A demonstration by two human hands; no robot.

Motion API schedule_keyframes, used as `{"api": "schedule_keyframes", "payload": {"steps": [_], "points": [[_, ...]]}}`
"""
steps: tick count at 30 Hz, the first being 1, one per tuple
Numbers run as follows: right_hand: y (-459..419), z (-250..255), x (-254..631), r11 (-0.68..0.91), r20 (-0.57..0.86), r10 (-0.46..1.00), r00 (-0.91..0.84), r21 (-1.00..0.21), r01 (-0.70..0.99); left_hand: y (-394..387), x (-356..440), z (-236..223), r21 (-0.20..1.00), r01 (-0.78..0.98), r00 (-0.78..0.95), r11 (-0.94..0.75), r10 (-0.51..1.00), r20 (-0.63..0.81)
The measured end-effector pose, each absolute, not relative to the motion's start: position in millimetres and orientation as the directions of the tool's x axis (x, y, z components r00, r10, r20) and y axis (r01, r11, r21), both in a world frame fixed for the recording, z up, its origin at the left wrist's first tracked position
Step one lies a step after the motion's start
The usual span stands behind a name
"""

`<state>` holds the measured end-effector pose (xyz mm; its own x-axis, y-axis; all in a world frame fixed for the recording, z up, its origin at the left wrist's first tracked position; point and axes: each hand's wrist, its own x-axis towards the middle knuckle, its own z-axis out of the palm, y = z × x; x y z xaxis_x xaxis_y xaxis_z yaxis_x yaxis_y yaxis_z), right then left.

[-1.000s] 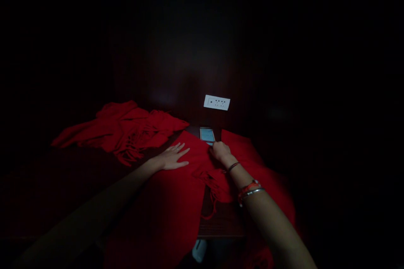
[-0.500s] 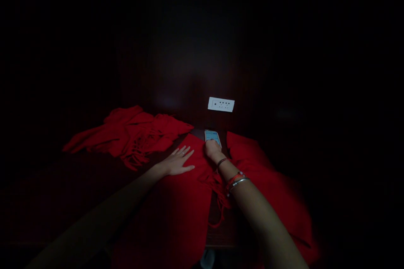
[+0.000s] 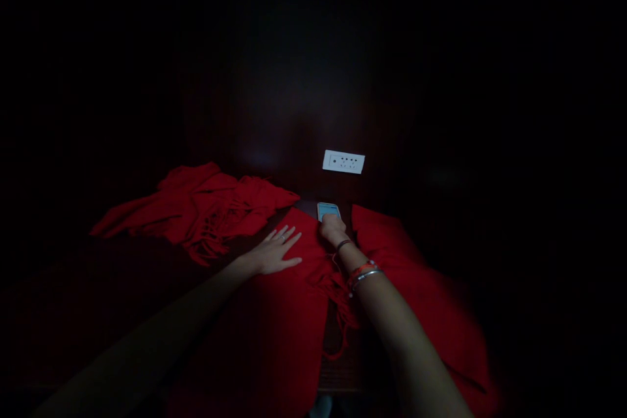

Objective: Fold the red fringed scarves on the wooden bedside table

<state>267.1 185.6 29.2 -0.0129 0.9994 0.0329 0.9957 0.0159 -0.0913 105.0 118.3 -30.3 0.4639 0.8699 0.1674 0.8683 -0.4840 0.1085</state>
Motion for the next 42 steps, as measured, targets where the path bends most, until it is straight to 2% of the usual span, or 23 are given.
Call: {"api": "schedule_keyframes", "payload": {"steps": [7,13,16,17,19,24,27,28,30,33,38,42], "points": [[181,27,270,0.056,0.089,0.995,-0.055,-0.01,0.998,117,105,-30,0.133,0.868,0.466,-0.478,0.877,0.116],[149,25,269,0.191,0.191,0.962,-0.197,0.053,0.98,120,105,-31,0.133,0.87,0.467,-0.474,0.88,0.08],[121,23,283,0.431,0.076,0.899,-0.432,0.031,0.902,120,105,-31,0.13,0.875,0.459,-0.466,0.885,0.082],[111,21,290,0.514,0.0,0.858,-0.514,-0.009,0.858,121,105,-31,0.131,0.875,0.459,-0.466,0.885,0.082],[92,15,305,0.583,-0.137,0.795,-0.591,-0.097,0.806,122,105,-31,0.133,0.874,0.461,-0.467,0.884,0.072],[68,11,329,0.482,-0.308,0.811,-0.497,-0.129,0.866,123,105,-27,0.116,0.898,0.425,-0.424,0.905,0.022],[76,25,326,0.518,-0.373,0.75,-0.547,-0.185,0.835,122,106,-27,0.089,0.906,0.413,-0.414,0.91,0.027],[81,30,321,0.535,-0.351,0.74,-0.574,-0.209,0.818,122,106,-27,0.081,0.904,0.417,-0.419,0.908,0.039],[93,34,309,0.558,-0.223,0.769,-0.6,-0.224,0.799,123,106,-29,0.071,0.904,0.417,-0.422,0.906,0.076],[108,25,287,0.535,-0.024,0.836,-0.548,-0.185,0.825,124,105,-31,0.073,0.924,0.367,-0.374,0.925,0.096],[113,-9,269,0.446,-0.074,0.885,-0.459,-0.147,0.883,127,97,-31,0.086,0.928,0.359,-0.362,0.932,0.043],[110,-15,272,0.404,-0.108,0.902,-0.417,-0.123,0.906,136,94,-24,0.038,0.916,0.396,-0.401,0.913,0.097]]}}
